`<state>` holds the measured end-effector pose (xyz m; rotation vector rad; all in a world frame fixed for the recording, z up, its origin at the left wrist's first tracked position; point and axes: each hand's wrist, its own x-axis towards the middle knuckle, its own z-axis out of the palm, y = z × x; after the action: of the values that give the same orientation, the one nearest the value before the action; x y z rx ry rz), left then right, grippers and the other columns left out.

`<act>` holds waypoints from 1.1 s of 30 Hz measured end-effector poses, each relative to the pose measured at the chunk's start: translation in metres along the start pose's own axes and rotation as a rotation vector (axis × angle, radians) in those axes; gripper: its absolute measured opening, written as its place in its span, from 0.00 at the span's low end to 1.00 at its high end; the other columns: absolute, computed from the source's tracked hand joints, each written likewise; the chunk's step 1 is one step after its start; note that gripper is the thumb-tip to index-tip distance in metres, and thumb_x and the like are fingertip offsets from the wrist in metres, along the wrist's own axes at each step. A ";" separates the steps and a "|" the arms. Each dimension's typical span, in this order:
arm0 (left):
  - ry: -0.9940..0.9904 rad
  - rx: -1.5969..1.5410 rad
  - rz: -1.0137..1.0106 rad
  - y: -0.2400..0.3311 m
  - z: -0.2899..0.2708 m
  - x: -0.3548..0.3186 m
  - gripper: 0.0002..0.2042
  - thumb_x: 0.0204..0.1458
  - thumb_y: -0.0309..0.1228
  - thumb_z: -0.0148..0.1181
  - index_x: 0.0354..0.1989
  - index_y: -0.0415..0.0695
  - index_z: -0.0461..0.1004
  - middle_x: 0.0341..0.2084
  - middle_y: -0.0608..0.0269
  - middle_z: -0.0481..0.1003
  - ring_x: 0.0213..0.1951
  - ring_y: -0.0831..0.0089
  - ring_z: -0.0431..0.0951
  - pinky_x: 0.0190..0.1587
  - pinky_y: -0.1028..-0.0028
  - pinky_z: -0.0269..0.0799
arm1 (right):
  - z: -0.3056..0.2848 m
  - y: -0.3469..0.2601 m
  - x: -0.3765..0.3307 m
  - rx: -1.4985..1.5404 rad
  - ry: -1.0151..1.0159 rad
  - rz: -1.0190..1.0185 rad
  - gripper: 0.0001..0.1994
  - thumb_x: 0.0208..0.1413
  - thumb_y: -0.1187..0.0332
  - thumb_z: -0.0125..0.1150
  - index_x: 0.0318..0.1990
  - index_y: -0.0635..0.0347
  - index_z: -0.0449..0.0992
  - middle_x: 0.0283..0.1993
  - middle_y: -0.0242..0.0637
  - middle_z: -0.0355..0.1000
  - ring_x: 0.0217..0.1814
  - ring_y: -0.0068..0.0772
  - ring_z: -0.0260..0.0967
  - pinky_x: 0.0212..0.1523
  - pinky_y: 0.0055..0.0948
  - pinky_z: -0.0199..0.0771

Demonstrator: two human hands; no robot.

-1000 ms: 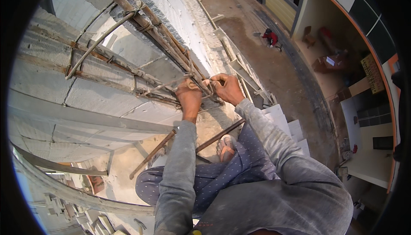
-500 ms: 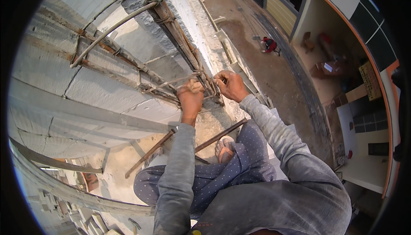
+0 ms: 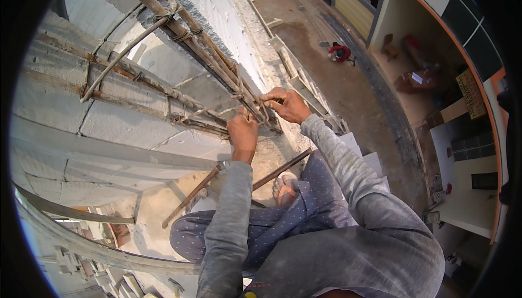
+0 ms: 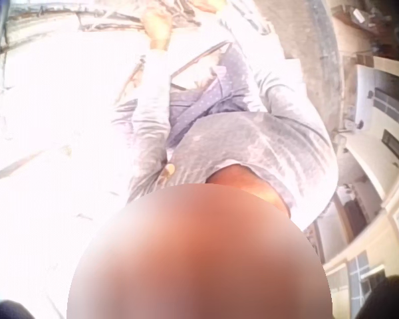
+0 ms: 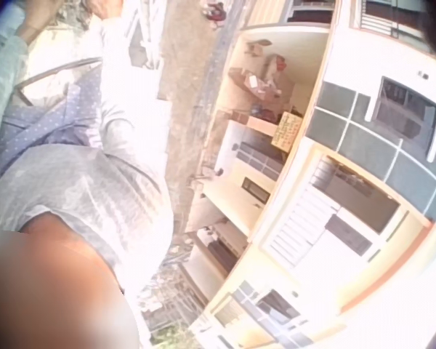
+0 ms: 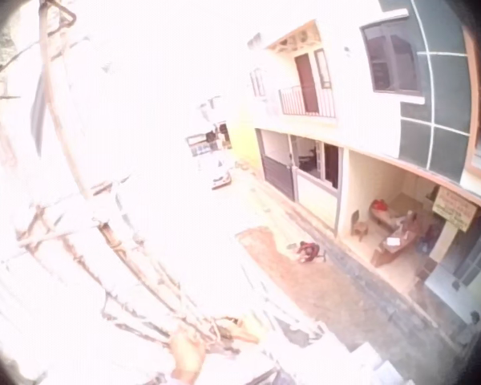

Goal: The person secures a metal scaffolding frame to a concrete block wall using wire ties. They wrap and twist wire around the frame and wall anchors, then adjust the frame's position with a coworker.

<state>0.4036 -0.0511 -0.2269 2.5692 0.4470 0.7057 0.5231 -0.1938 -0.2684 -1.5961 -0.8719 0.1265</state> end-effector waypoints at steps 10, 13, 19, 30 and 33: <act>-0.013 -0.119 -0.095 0.001 -0.001 -0.003 0.12 0.43 0.22 0.63 0.38 0.30 0.79 0.23 0.42 0.79 0.28 0.51 0.82 0.35 0.62 0.76 | 0.000 -0.025 0.002 -0.266 0.067 -0.246 0.10 0.53 0.72 0.64 0.42 0.65 0.79 0.38 0.48 0.76 0.39 0.50 0.75 0.43 0.41 0.75; -0.047 -0.192 -0.088 -0.002 -0.004 0.001 0.13 0.45 0.22 0.63 0.39 0.29 0.79 0.24 0.44 0.80 0.27 0.55 0.82 0.36 0.64 0.76 | 0.001 -0.035 -0.003 -0.266 0.081 -0.160 0.11 0.53 0.69 0.64 0.42 0.66 0.77 0.37 0.50 0.75 0.39 0.54 0.75 0.39 0.44 0.75; -0.061 -0.280 -0.117 -0.001 -0.008 0.004 0.12 0.46 0.22 0.63 0.39 0.31 0.78 0.27 0.46 0.81 0.30 0.57 0.83 0.36 0.65 0.76 | -0.003 -0.029 0.001 -0.258 0.048 -0.235 0.08 0.53 0.71 0.65 0.34 0.66 0.74 0.31 0.48 0.73 0.31 0.54 0.72 0.33 0.42 0.72; -0.072 -0.210 -0.177 0.000 -0.007 0.007 0.10 0.44 0.23 0.65 0.37 0.38 0.80 0.30 0.47 0.81 0.32 0.51 0.82 0.39 0.62 0.76 | 0.018 -0.022 -0.013 0.054 0.206 0.475 0.09 0.55 0.69 0.68 0.37 0.67 0.80 0.31 0.41 0.79 0.28 0.29 0.75 0.32 0.33 0.75; -0.019 -0.232 -0.166 0.002 -0.006 0.005 0.10 0.45 0.24 0.67 0.37 0.40 0.80 0.30 0.48 0.81 0.33 0.51 0.82 0.39 0.62 0.76 | 0.018 -0.026 -0.017 -0.157 0.229 0.349 0.09 0.52 0.70 0.68 0.37 0.67 0.80 0.32 0.49 0.79 0.28 0.39 0.78 0.32 0.36 0.76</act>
<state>0.4044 -0.0491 -0.2191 2.2900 0.5315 0.6341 0.4893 -0.1902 -0.2567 -1.8588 -0.4296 0.1203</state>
